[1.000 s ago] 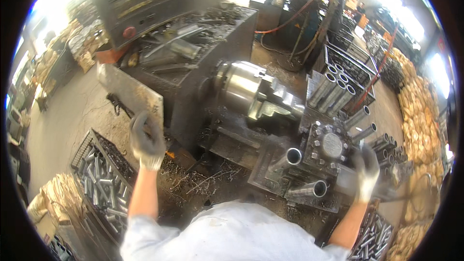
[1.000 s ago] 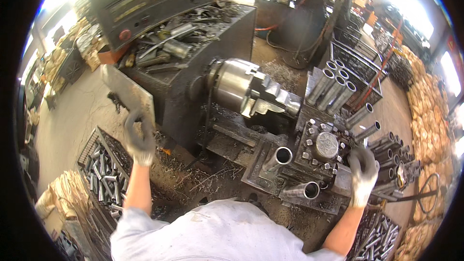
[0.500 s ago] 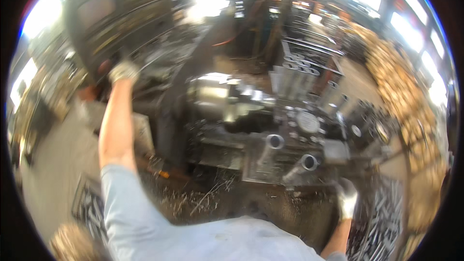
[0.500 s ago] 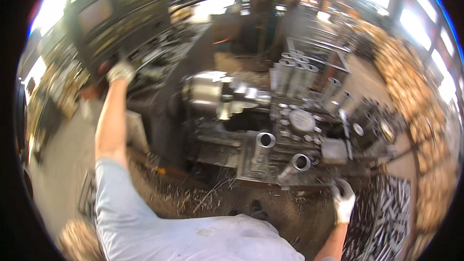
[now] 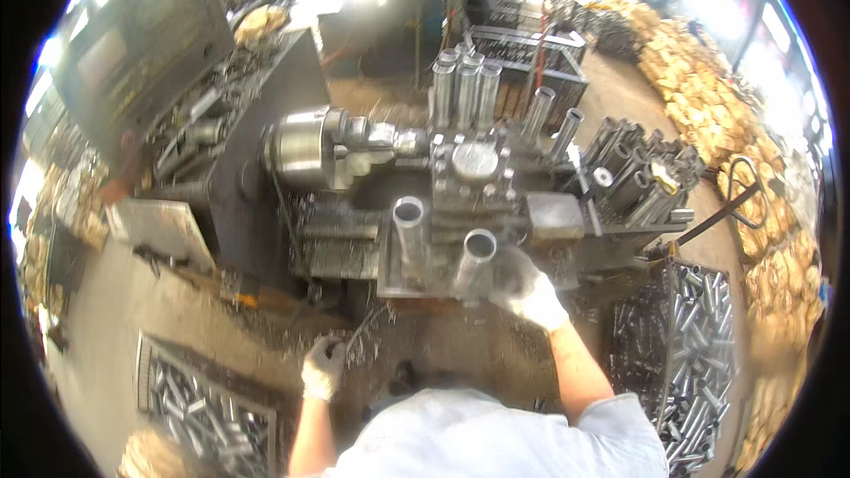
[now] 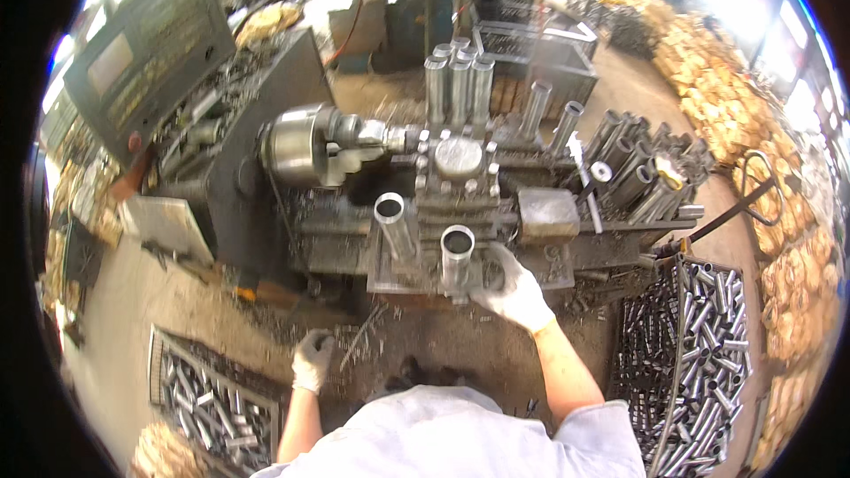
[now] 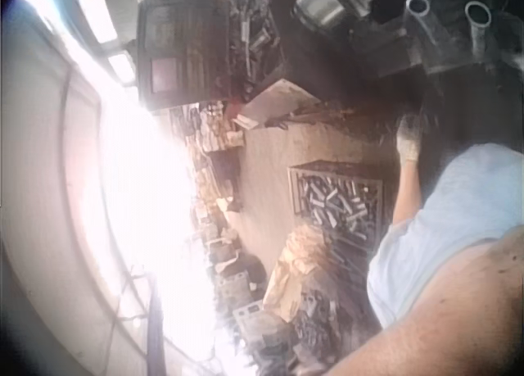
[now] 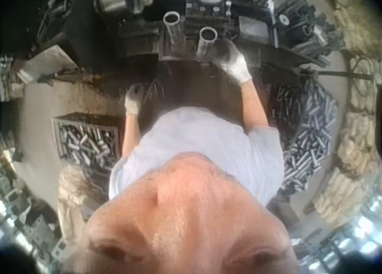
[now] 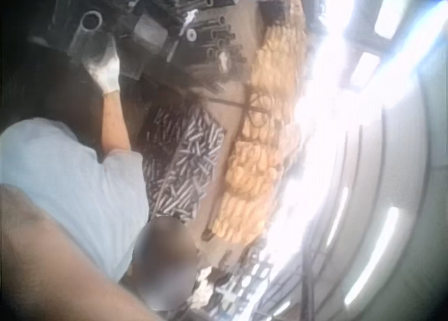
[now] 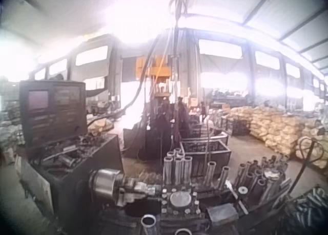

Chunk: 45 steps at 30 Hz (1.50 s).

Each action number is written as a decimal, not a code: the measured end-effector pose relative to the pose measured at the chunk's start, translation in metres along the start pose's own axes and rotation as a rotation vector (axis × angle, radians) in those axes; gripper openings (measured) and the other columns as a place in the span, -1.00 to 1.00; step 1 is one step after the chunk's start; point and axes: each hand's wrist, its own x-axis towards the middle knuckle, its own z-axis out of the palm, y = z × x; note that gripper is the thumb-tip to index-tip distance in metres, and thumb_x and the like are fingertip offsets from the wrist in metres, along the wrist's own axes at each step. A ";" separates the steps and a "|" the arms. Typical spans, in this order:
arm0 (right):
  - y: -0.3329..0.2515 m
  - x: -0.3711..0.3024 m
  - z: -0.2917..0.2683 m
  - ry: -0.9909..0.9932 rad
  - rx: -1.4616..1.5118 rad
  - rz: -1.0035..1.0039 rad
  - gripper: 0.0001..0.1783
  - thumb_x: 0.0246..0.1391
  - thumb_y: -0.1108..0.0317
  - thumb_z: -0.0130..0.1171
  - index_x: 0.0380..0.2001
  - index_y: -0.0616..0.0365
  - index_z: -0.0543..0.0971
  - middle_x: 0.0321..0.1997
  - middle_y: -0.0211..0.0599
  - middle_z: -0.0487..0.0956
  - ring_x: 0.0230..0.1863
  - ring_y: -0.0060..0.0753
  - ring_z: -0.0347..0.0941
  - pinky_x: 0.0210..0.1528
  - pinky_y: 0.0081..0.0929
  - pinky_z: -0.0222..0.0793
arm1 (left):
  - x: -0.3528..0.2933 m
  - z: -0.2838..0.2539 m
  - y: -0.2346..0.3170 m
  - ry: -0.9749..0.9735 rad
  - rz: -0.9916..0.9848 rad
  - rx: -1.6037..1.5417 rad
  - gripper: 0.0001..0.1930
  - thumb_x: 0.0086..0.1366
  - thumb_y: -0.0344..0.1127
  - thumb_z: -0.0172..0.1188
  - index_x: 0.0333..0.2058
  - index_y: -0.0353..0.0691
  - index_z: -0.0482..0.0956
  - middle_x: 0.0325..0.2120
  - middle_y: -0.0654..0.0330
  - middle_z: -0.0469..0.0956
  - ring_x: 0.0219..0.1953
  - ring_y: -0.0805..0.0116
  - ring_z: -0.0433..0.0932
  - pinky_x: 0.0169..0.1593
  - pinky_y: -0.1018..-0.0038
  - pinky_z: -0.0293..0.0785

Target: The person repeatedly picks up cylindrical metal tubes from a nearby bin, inserts them into the chuck of a metal turning machine, and then removes them after a brief interval. The person places the processed tubes into a separate bin. The cycle repeats continuously throughout the clip.

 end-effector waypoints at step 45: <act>-0.507 -0.795 0.390 -2.407 -0.051 -2.066 -0.21 -0.01 -0.06 0.55 0.26 -0.01 0.58 0.13 0.02 0.72 0.03 0.14 0.72 0.09 -0.06 0.65 | -0.787 0.297 0.027 3.104 -2.735 0.162 -0.34 0.64 0.09 0.00 0.36 -0.45 0.41 0.25 -0.35 0.54 0.25 -0.23 0.57 0.33 0.07 0.45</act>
